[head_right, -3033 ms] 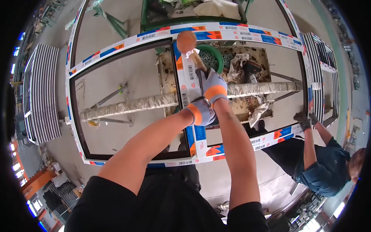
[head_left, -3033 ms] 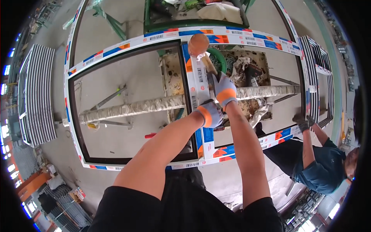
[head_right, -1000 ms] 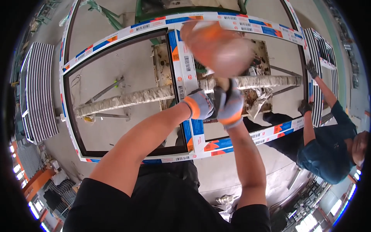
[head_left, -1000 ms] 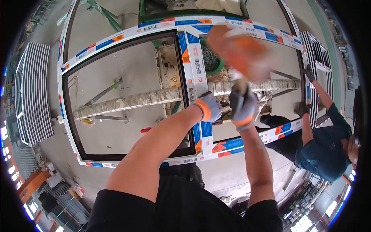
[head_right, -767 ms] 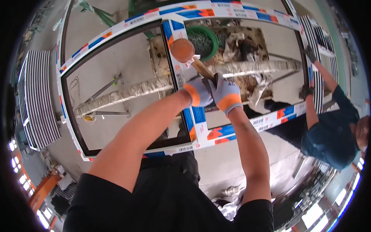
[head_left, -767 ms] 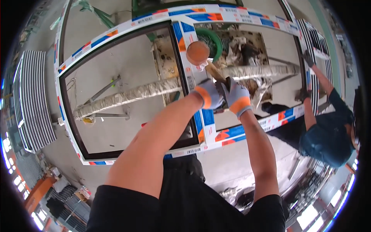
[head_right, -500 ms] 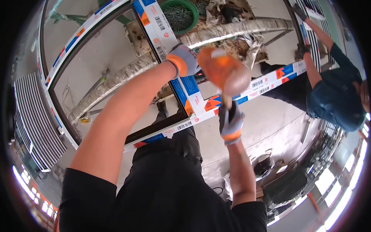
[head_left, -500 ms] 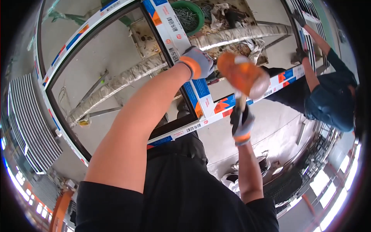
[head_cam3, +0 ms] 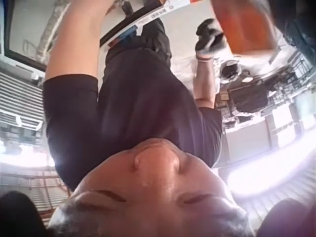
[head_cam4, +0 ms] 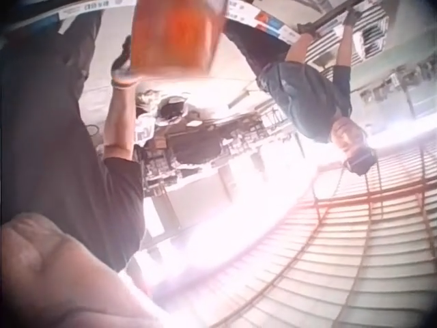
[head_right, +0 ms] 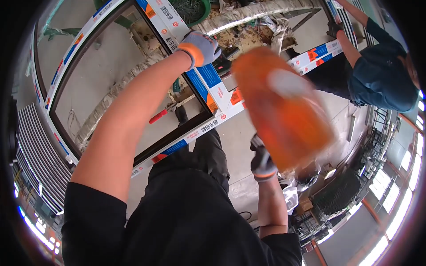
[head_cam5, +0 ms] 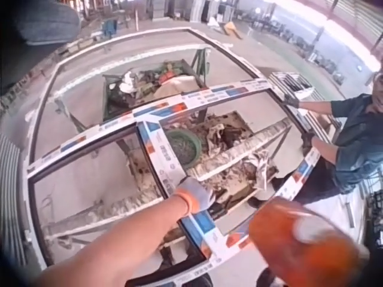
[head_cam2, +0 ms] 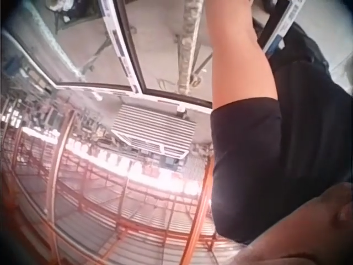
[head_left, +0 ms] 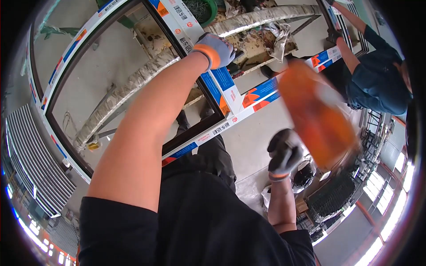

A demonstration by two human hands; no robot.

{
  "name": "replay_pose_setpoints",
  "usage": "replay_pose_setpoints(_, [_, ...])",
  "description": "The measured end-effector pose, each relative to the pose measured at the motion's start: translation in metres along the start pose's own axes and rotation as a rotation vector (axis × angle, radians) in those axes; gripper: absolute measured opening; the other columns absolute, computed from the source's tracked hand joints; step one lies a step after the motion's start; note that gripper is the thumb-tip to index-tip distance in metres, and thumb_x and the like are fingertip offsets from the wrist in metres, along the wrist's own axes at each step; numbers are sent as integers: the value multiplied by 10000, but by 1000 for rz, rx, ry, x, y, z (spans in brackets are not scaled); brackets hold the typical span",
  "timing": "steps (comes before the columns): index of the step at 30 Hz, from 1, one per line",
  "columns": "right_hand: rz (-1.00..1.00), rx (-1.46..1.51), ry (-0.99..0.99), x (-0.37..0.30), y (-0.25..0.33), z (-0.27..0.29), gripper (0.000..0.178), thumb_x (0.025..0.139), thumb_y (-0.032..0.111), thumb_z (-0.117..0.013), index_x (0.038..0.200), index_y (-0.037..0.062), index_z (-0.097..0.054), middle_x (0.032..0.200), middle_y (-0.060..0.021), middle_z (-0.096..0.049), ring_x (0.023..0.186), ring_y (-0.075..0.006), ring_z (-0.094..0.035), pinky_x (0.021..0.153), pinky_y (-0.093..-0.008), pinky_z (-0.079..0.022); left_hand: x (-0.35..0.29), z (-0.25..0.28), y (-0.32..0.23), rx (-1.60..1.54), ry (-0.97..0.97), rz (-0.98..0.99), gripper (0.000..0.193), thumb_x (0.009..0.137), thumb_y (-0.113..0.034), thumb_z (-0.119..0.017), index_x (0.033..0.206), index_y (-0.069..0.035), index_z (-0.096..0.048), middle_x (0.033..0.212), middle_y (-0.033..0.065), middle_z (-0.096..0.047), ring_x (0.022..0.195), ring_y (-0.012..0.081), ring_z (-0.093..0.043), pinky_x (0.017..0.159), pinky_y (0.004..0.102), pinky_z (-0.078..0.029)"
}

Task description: Assembling and securing components of a large metal window frame using a mallet and power drill.

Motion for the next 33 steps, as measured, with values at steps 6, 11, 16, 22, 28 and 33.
replay_pose_setpoints(6, [-179, -900, 315, -25, -101, -17, 269, 938, 295, -574, 888, 31, -567, 690, -202, -630, 623, -429, -607, 539, -437, -469, -2, 8, -2, 17, -117, -38, 448, 969, -437, -425, 993, -55, -660, 803, 125, -708, 784, 309, -681, 751, 455, -516])
replay_pose_setpoints(11, [-145, -750, 271, -30, -103, -15, 186, 945, 218, -601, 899, 38, -579, 646, -154, -631, 565, -366, -614, 509, -395, -450, 2, -3, -3, 47, -75, -19, 449, 979, -440, -401, 1029, -78, -662, 823, 96, -719, 831, 296, -682, 781, 446, -504])
replay_pose_setpoints(16, [-309, -295, 38, -30, -71, -1, 168, 961, 214, -558, 906, 56, -576, 609, 54, -510, 522, -16, -446, 453, -212, -328, 7, -6, -2, 53, -25, -21, 445, 979, -425, -390, 1049, -66, -645, 847, 97, -718, 842, 292, -682, 809, 456, -496])
replay_pose_setpoints(22, [-249, -834, 256, -35, -111, -11, 242, 921, 294, -632, 927, 60, -569, 744, -228, -649, 697, -443, -623, 593, -497, -477, 5, 2, -4, 63, -32, -42, 472, 982, -466, -387, 1035, -94, -671, 857, 98, -727, 858, 289, -686, 851, 424, -485])
replay_pose_setpoints(28, [-247, -584, 194, -44, -77, 1, 166, 959, 156, -521, 910, 11, -584, 645, -108, -613, 540, -196, -592, 513, -350, -446, 2, 1, 1, 43, -14, -7, 459, 979, -444, -389, 1031, -79, -663, 911, 108, -726, 903, 297, -681, 860, 421, -496])
replay_pose_setpoints(33, [-290, -827, 166, -54, -108, 12, 183, 951, 217, -554, 923, 37, -553, 677, -197, -634, 624, -383, -643, 540, -447, -461, 9, 8, -8, -21, 30, 26, 484, 979, -462, -391, 993, -66, -668, 901, 122, -730, 875, 279, -692, 885, 400, -475])
Point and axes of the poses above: each hand's wrist, its own x-axis towards the middle knuckle, its own z-axis out of the back of the hand, y = z × x, the point moved 7 cm from there along x, towards the middle knuckle
